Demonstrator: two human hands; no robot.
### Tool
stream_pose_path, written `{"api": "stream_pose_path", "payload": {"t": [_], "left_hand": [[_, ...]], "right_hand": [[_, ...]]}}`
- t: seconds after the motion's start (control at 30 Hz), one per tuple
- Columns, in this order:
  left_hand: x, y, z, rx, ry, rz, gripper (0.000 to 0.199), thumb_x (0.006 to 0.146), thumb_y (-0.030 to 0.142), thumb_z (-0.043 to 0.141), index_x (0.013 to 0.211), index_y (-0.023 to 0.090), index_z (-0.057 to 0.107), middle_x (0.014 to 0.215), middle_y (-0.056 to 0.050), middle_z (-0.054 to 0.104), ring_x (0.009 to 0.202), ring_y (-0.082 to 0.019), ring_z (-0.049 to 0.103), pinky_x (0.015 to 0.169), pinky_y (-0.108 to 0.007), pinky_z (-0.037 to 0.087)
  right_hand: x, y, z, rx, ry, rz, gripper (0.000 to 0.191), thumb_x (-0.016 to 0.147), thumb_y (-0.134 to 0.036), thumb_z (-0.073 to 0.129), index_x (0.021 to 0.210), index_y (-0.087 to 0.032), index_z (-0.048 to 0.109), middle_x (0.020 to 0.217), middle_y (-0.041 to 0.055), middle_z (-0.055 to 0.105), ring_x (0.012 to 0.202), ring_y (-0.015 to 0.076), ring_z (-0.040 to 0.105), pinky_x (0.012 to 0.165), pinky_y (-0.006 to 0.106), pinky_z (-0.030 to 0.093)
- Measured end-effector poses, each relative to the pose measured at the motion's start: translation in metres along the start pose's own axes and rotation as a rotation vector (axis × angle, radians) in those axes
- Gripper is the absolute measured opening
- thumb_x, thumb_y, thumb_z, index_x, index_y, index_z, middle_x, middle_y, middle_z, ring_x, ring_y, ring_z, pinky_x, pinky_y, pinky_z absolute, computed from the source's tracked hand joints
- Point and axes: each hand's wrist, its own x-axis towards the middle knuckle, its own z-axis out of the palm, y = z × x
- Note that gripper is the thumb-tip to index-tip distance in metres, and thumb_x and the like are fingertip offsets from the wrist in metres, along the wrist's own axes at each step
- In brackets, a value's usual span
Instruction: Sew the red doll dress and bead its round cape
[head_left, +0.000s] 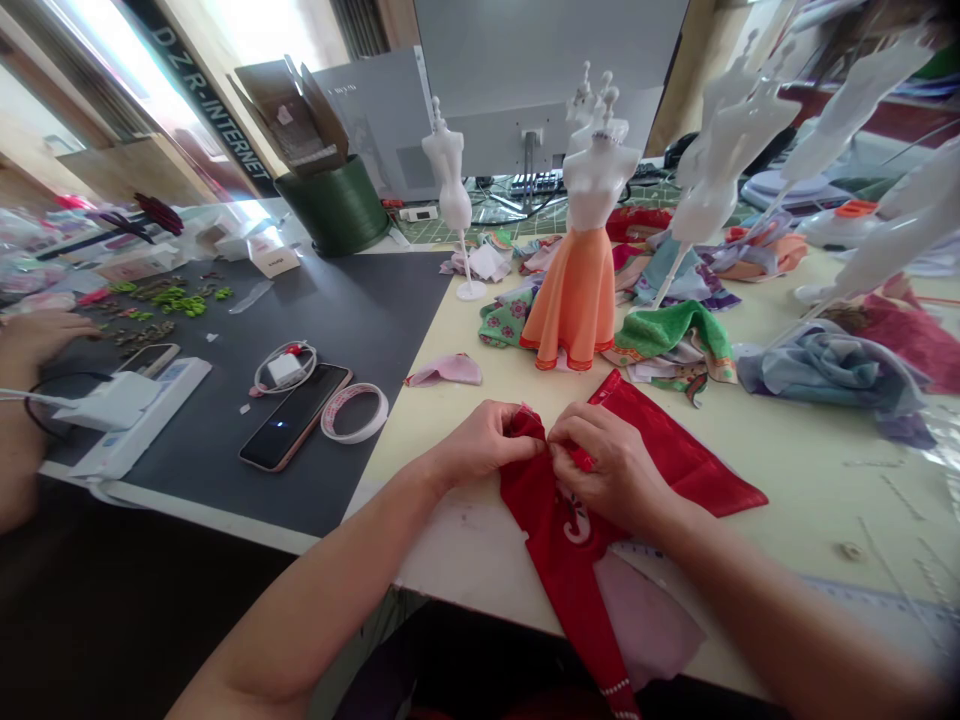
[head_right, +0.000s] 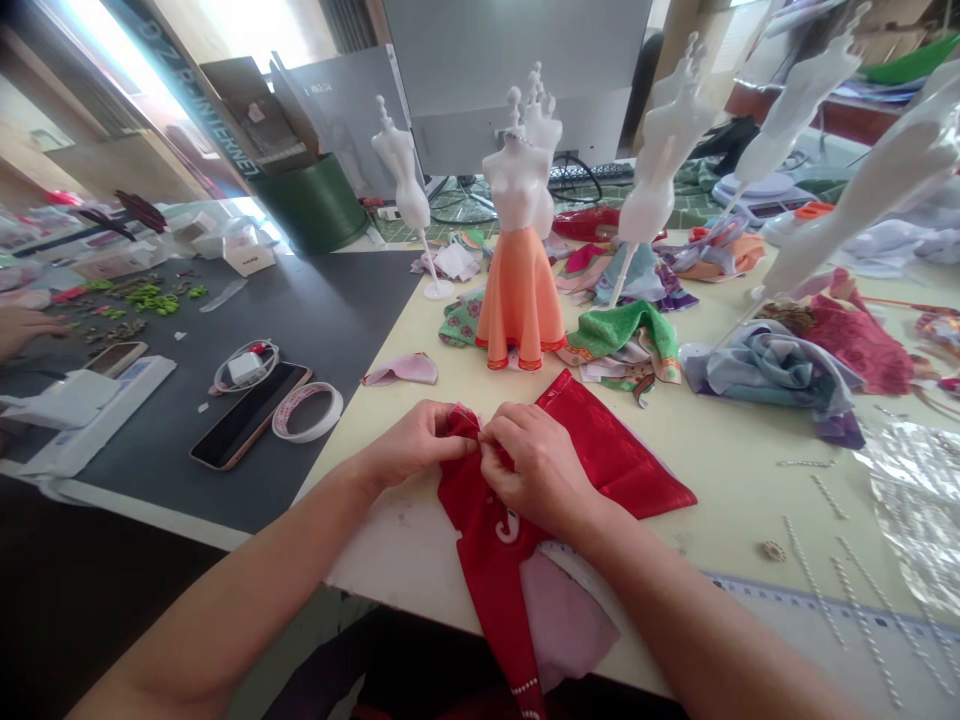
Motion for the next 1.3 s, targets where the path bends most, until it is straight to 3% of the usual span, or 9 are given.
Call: {"api": "stream_pose_path", "payload": {"t": [0.2,0.6,0.73,0.93,1.13,1.3], "left_hand": [[-0.0005,0.0029,-0.0005,-0.096,-0.044,-0.020,0.010,0.069,0.019,0.062,0.067,0.013,0.053,0.063,0.004,0.046,0.060,-0.007,0.041,0.056,-0.021,0.031],[0.0018,-0.0008,-0.0038,-0.330,-0.146,-0.059,0.008,0.065,0.014,0.067,0.072,0.011,0.063,0.070,0.000,0.062,0.064,-0.008,0.054,0.063,-0.019,0.040],[0.0020,-0.0018,-0.0041,-0.343,-0.139,-0.047,0.006,0.067,0.013,0.066,0.072,0.012,0.064,0.069,0.000,0.063,0.064,-0.007,0.055,0.064,-0.019,0.040],[0.0013,-0.0030,-0.0027,-0.346,0.006,-0.022,0.011,0.069,0.019,0.070,0.077,0.012,0.066,0.075,-0.001,0.065,0.069,-0.010,0.058,0.067,-0.022,0.043],[0.0021,-0.0016,-0.0008,-0.314,0.082,0.018,0.011,0.069,0.020,0.071,0.075,0.013,0.065,0.072,0.001,0.063,0.066,-0.009,0.055,0.066,-0.022,0.043],[0.0010,-0.0005,-0.0016,-0.270,0.085,0.041,0.011,0.068,0.019,0.070,0.074,0.013,0.062,0.071,0.002,0.060,0.067,-0.008,0.052,0.065,-0.020,0.041]], "right_hand": [[0.0021,-0.0057,-0.0029,0.416,-0.098,0.354,0.012,0.073,-0.009,0.048,0.066,-0.018,0.048,0.065,-0.0022,0.051,0.061,0.0108,0.048,0.058,0.023,0.039],[0.0008,-0.0064,-0.0017,1.015,-0.168,0.646,0.009,0.075,-0.020,0.059,0.067,-0.016,0.055,0.064,-0.0025,0.054,0.058,0.0083,0.045,0.054,0.020,0.035],[0.0011,-0.0070,-0.0020,1.070,-0.154,0.685,0.012,0.075,-0.024,0.062,0.068,-0.016,0.056,0.064,-0.0021,0.054,0.057,0.0084,0.046,0.053,0.020,0.036],[0.0028,-0.0015,-0.0050,0.951,0.003,0.628,0.017,0.083,-0.032,0.054,0.078,-0.018,0.060,0.071,0.0002,0.057,0.068,0.0132,0.053,0.066,0.025,0.043],[0.0030,-0.0045,-0.0077,0.826,-0.112,0.685,0.017,0.080,-0.034,0.058,0.078,-0.017,0.061,0.072,-0.0004,0.058,0.065,0.0125,0.053,0.059,0.023,0.041],[0.0021,-0.0059,-0.0061,0.843,-0.071,0.653,0.014,0.075,-0.030,0.063,0.074,-0.017,0.060,0.068,-0.0018,0.057,0.060,0.0104,0.051,0.055,0.021,0.040]]}}
